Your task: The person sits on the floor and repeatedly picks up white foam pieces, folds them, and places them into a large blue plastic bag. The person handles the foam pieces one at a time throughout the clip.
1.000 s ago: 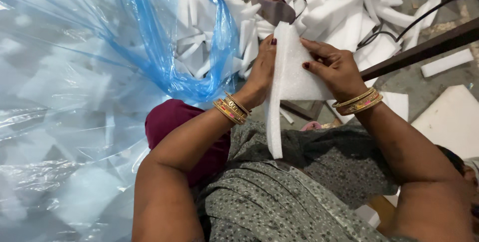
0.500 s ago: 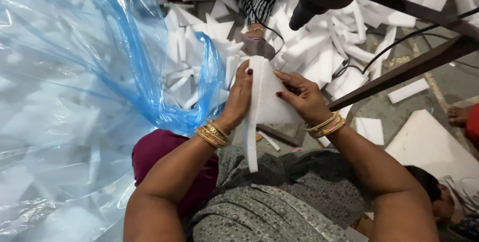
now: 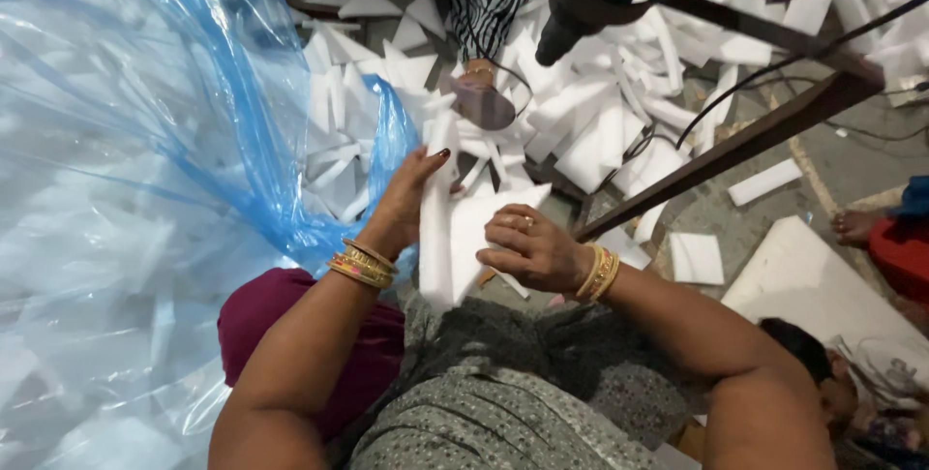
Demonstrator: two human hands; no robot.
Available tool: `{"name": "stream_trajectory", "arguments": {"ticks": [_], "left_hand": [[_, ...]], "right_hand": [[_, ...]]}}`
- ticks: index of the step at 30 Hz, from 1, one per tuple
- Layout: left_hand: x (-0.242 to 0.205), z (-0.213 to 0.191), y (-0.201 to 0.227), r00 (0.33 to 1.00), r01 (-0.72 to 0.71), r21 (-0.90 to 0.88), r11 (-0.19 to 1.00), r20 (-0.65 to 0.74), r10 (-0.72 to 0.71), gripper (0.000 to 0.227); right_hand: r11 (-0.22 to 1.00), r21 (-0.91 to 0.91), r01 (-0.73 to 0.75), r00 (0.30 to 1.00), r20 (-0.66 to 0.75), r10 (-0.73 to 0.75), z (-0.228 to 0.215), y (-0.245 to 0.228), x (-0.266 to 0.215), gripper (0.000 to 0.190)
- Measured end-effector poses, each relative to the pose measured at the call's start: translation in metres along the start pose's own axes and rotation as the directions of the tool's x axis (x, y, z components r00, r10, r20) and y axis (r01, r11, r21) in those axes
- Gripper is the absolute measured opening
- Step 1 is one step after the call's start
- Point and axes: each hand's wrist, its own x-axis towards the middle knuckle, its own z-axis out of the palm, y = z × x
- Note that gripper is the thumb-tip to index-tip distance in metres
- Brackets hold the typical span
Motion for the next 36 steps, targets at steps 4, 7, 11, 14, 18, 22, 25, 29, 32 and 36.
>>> {"name": "stream_trajectory", "arguments": {"ticks": [4, 7, 11, 14, 18, 22, 25, 29, 32, 36], "left_hand": [[-0.004, -0.013, 0.032, 0.93, -0.333, 0.208, 0.919, -0.086, 0.357, 0.071], [-0.023, -0.025, 0.067, 0.836, -0.477, 0.301, 0.825, -0.132, 0.532, 0.072], [-0.054, -0.026, 0.097, 0.777, -0.583, 0.273, 0.765, -0.088, 0.623, 0.069], [-0.065, -0.03, 0.099, 0.713, -0.667, 0.271, 0.694, -0.037, 0.7, 0.064], [-0.072, -0.031, 0.1, 0.684, -0.702, 0.238, 0.671, -0.039, 0.729, 0.057], [-0.079, -0.027, 0.099, 0.69, -0.699, 0.211, 0.683, -0.05, 0.722, 0.058], [-0.085, -0.026, 0.099, 0.701, -0.695, 0.181, 0.696, -0.044, 0.712, 0.059], [-0.092, -0.02, 0.099, 0.702, -0.692, 0.206, 0.692, -0.029, 0.711, 0.066], [-0.099, -0.019, 0.098, 0.713, -0.676, 0.249, 0.693, -0.015, 0.701, 0.066], [-0.097, -0.018, 0.094, 0.757, -0.626, 0.262, 0.735, -0.021, 0.653, 0.063]], "right_hand": [[0.996, -0.055, -0.068, 0.998, 0.013, 0.069, 0.009, 0.003, -0.005, 0.013], [0.959, -0.047, -0.278, 0.912, 0.3, 0.279, 0.039, 0.036, -0.038, 0.014], [0.925, -0.177, -0.336, 0.581, 0.734, 0.351, 0.102, 0.091, -0.111, 0.02], [0.905, -0.326, -0.275, 0.341, 0.847, 0.409, 0.169, 0.115, -0.161, 0.021], [0.591, -0.156, -0.791, 0.245, 0.805, 0.54, 0.28, 0.044, -0.188, 0.037], [0.926, 0.161, -0.342, 0.585, 0.808, 0.075, 0.311, -0.053, -0.208, 0.037], [0.726, 0.067, -0.685, 0.336, 0.912, 0.233, 0.309, -0.051, -0.218, 0.035], [0.61, -0.01, -0.792, 0.283, 0.88, 0.382, 0.31, -0.051, -0.219, 0.034], [0.448, -0.074, -0.891, 0.294, 0.657, 0.694, 0.307, -0.009, -0.22, 0.033], [0.296, -0.225, -0.928, 0.27, 0.139, 0.953, 0.296, 0.044, -0.22, 0.034]]}}
